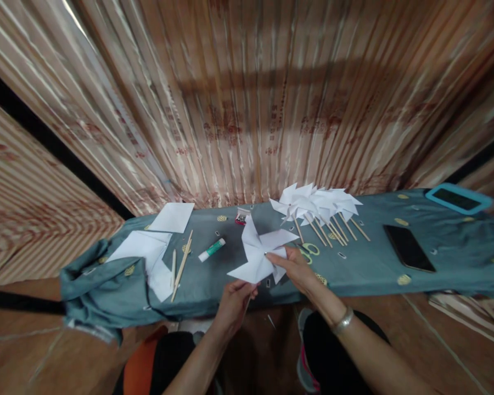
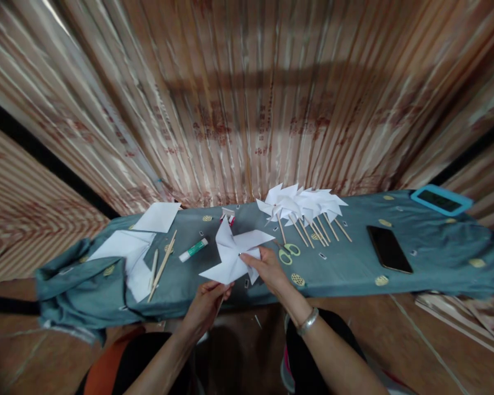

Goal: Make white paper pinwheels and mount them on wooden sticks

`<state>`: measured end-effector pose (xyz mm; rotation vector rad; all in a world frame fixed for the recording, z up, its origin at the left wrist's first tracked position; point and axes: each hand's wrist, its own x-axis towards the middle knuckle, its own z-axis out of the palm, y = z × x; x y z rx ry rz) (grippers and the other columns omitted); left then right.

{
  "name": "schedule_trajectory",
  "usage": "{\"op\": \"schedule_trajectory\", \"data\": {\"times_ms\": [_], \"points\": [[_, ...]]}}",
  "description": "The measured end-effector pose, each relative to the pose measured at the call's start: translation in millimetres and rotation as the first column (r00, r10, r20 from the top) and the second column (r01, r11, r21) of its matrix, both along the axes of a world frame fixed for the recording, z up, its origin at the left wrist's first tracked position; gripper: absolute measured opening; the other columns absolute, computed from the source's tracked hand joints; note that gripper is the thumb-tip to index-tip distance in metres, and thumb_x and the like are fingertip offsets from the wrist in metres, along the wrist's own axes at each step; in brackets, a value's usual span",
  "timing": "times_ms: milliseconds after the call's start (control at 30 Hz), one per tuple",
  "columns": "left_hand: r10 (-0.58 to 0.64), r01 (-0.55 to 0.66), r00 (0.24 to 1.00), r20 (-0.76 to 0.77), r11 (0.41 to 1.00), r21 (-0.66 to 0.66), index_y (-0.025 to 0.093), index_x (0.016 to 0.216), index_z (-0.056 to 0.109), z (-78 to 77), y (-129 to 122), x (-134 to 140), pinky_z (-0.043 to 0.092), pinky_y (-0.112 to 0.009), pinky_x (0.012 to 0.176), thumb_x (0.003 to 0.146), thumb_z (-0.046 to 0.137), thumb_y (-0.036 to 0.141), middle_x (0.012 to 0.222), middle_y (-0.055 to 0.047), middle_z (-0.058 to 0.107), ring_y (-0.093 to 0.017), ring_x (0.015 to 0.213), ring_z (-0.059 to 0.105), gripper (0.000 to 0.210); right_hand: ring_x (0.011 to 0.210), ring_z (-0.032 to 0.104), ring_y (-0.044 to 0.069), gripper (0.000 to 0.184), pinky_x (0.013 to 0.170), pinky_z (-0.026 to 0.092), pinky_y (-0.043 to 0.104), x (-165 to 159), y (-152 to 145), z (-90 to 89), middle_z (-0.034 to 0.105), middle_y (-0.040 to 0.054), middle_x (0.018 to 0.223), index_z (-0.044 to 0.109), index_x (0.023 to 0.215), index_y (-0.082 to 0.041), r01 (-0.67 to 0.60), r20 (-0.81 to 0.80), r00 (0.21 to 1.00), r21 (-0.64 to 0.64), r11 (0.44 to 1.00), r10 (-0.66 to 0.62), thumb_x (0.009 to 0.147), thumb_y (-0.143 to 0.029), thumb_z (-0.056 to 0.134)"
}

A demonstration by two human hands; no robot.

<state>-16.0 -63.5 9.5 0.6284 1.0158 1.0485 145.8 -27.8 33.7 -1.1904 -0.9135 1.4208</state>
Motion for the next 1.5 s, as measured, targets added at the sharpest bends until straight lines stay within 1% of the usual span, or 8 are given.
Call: {"op": "schedule_trajectory", "data": {"times_ms": [167,367,600,767,967,1100,1267,1500], "points": [[0.101,-0.094,0.993,0.065,0.99,-0.106,0.009,0.058,0.073,-12.5,-22.4,2.5,0.037,-0.019,0.052,0.042,0.087,0.026,0.053,-0.004,0.063,-0.007,0.05,0.049,0.027,0.062,0.064,0.019,0.051,0.061,0.049,0.029,-0.3,-5.1,-8.8,0.072,0.0043,0.069,0.067,0.072,-0.015,-0.103,0.059,0.992,-0.078,0.992,0.108,0.044,-0.053,0.085],[0.164,-0.134,0.98,0.108,0.961,-0.243,0.009,0.063,0.074,-35.1,-49.3,10.5,0.038,-0.016,0.047,0.044,0.086,0.019,0.054,-0.003,0.064,-0.005,0.047,0.05,0.024,0.062,0.065,0.018,0.046,0.064,0.051,0.029,3.6,-7.6,-27.1,0.073,0.0033,0.068,0.068,0.072,-0.014,-0.2,0.169,0.957,-0.215,0.956,0.238,0.044,-0.046,0.086],[0.227,-0.168,0.963,0.147,0.928,-0.332,0.008,0.059,0.072,-43.3,-55.9,7.4,0.039,-0.014,0.043,0.05,0.082,0.007,0.053,-0.003,0.064,-0.004,0.044,0.051,0.014,0.061,0.066,0.016,0.027,0.063,0.052,0.026,1.7,5.5,-35.8,0.072,0.0008,0.064,0.07,0.068,-0.014,-0.29,0.252,0.891,-0.324,0.901,0.378,0.05,-0.028,0.085],[0.248,-0.171,0.954,0.168,0.912,-0.373,0.006,0.062,0.071,-47.0,-57.6,6.2,0.039,-0.014,0.043,0.051,0.082,0.005,0.054,-0.004,0.064,-0.005,0.043,0.051,0.015,0.06,0.066,0.015,0.02,0.064,0.052,0.025,-0.7,15.3,-37.3,0.073,0.0011,0.065,0.072,0.067,-0.014,-0.331,0.288,0.847,-0.373,0.867,0.447,0.052,-0.018,0.083],[0.265,-0.167,0.942,0.207,0.904,-0.395,0.006,0.064,0.071,-48.5,-59.6,9.1,0.039,-0.014,0.044,0.05,0.085,0.008,0.054,-0.002,0.063,-0.005,0.045,0.052,0.02,0.054,0.063,0.014,0.014,0.056,0.05,0.023,-1.4,21.3,-42.6,0.071,-0.0001,0.06,0.07,0.061,-0.015,-0.311,0.339,0.822,-0.406,0.859,0.458,0.052,-0.014,0.081],[0.279,-0.164,0.93,0.239,0.898,-0.408,0.008,0.068,0.071,-46.9,-59.4,10.3,0.039,-0.014,0.044,0.05,0.086,0.007,0.057,-0.001,0.063,-0.004,0.045,0.052,0.023,0.055,0.063,0.015,0.017,0.055,0.049,0.023,-0.6,21.0,-47.5,0.071,0.0004,0.06,0.07,0.063,-0.015,-0.285,0.371,0.818,-0.402,0.87,0.439,0.051,-0.017,0.083],[0.311,-0.175,0.916,0.252,0.877,-0.447,0.008,0.066,0.069,-46.5,-58.6,13.0,0.039,-0.012,0.043,0.051,0.085,0.003,0.06,-0.002,0.065,-0.003,0.046,0.054,0.022,0.059,0.065,0.015,0.019,0.057,0.05,0.023,0.8,18.6,-52.5,0.072,0.0007,0.064,0.07,0.067,-0.015,-0.257,0.395,0.826,-0.371,0.892,0.402,0.052,-0.02,0.082],[0.335,-0.185,0.911,0.239,0.852,-0.491,0.009,0.061,0.065,-46.7,-56.8,15.8,0.041,-0.01,0.043,0.056,0.077,-0.006,0.057,-0.002,0.064,-0.003,0.045,0.054,0.02,0.053,0.061,0.014,0.014,0.053,0.049,0.023,-1.5,21.0,-53.9,0.07,0.0004,0.06,0.068,0.064,-0.015,-0.284,0.441,0.783,-0.375,0.882,0.439,0.053,-0.017,0.078]]}}
